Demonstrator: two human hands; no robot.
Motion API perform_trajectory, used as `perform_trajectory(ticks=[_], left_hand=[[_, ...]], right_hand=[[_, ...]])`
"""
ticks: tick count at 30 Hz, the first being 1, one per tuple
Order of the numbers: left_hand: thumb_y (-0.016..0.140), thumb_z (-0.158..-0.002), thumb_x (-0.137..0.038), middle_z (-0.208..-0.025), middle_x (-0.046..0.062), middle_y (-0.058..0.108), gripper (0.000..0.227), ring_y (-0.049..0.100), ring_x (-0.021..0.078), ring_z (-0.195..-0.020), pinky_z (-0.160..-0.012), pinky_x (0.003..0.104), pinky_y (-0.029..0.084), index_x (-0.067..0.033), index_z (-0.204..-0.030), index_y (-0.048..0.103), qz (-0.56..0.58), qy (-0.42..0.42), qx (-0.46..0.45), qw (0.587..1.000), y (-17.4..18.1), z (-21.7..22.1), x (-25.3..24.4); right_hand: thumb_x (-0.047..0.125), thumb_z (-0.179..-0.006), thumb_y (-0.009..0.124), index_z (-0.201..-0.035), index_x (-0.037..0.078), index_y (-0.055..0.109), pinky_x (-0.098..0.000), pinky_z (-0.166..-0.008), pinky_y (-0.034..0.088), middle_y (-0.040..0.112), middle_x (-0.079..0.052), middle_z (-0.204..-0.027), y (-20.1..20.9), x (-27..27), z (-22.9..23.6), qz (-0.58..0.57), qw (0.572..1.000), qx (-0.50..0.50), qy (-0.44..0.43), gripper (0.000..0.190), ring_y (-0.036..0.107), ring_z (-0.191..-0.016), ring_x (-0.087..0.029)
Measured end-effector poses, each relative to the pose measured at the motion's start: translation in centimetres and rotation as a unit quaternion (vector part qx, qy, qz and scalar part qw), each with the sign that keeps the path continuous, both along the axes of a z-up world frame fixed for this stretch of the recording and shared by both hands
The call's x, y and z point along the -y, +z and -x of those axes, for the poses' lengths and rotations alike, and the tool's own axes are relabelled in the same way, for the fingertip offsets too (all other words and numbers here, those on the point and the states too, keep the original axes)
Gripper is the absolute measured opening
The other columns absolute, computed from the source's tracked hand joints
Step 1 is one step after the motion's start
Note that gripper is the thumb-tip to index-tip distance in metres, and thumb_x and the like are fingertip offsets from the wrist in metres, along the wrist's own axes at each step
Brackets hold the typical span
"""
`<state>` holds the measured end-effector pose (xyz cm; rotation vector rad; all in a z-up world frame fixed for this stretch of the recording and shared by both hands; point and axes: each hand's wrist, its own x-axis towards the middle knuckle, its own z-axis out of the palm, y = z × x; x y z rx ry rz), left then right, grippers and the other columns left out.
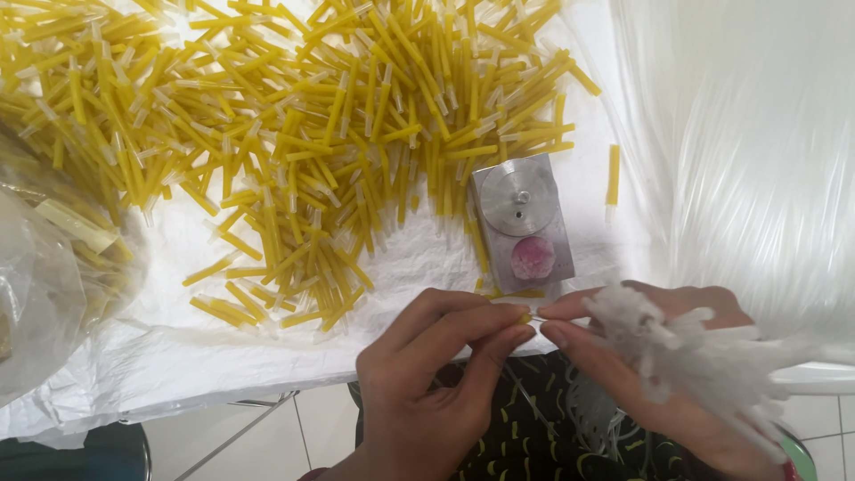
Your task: The person repeatedly picks short yellow plastic tubes and inserts them into clear plastic sleeves, then places the assembled units on the table. The process continues with consistent hand movements and no visible change in method.
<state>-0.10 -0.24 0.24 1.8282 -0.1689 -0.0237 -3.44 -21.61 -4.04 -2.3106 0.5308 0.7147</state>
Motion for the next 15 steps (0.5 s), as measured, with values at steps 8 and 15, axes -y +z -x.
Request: perform_trajectory(ticks=[8, 15], left_hand=[[0.077, -0.083, 0.007, -0.099, 0.005, 0.074, 0.025, 0.076, 0.0158, -0.088, -0.074, 0.026, 0.061, -0.0089, -0.103, 0.078, -0.031, -0.056, 0.009, 0.998, -1.0, 0.2, -1.0], [0.078, -0.083, 0.006, -0.095, 0.003, 0.075, 0.021, 0.077, 0.0138, -0.087, -0.076, 0.024, 0.063, -0.0092, -0.098, 0.079, -0.012, -0.01, -0.005, 1.0, -1.3, -0.1, -0.9]], right_hand=[[0.009, -0.09, 0.073, -0.135, 0.004, 0.061, -0.0261, -0.083, 0.062, 0.081, -0.008, -0.115, -3.0, 2.8, 3.1, -0.364, 0.913, 0.185, 0.015, 0.047, 0.081, -0.101, -0.014], [0.01, -0.09, 0.082, -0.1, 0.004, 0.08, -0.0246, -0.044, 0.044, 0.069, -0.003, -0.06, 1.9, -1.8, -0.7, -0.288, 0.945, 0.133, -0.078, 0.013, 0.056, -0.055, -0.008]])
